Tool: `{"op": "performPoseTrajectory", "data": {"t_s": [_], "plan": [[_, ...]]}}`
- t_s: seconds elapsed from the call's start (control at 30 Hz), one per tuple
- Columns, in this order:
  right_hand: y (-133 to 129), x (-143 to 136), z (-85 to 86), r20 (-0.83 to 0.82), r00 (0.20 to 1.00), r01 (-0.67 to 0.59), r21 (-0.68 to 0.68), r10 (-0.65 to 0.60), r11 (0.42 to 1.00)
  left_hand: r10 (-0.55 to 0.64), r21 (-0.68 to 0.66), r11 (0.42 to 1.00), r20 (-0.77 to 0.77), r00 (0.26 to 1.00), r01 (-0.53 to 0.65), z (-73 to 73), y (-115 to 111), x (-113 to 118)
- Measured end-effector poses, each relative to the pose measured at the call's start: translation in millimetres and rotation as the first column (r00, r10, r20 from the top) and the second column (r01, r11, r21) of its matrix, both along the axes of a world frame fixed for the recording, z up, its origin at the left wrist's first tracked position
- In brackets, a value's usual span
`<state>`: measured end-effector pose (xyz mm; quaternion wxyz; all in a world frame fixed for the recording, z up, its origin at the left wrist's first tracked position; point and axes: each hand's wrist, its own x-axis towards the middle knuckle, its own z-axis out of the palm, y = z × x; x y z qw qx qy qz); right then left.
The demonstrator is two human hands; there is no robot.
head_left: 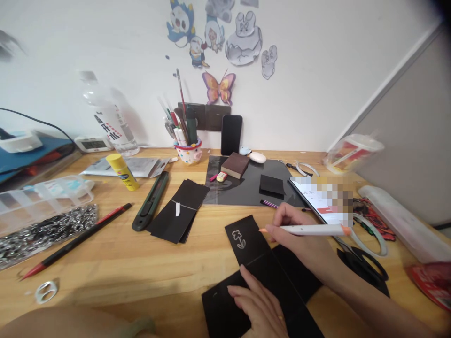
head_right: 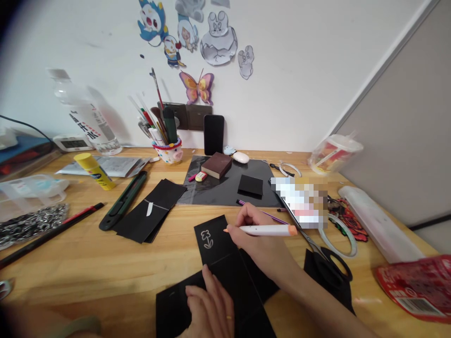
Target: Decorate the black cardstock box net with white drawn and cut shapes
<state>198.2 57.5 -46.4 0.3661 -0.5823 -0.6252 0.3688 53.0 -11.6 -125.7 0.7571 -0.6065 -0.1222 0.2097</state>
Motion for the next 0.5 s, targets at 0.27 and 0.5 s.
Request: {"op": "performPoseTrajectory", "data": {"t_s": [0.27,0.5], "plan": [[-16.3,-3.8,-17.2,-0.089,0.996,-0.014,-0.152,0.001,0.988,0.024,-0.235,0.971,0.299,0.954,0.049,31.7,14.4,-2.4],[-16.4,-0.2,-36.4,-0.156,0.988,-0.037,-0.156,0.012,0.987,-0.022,-0.241,0.899,0.809,0.587,0.365,-1.5,-5.0,8.8]]}}
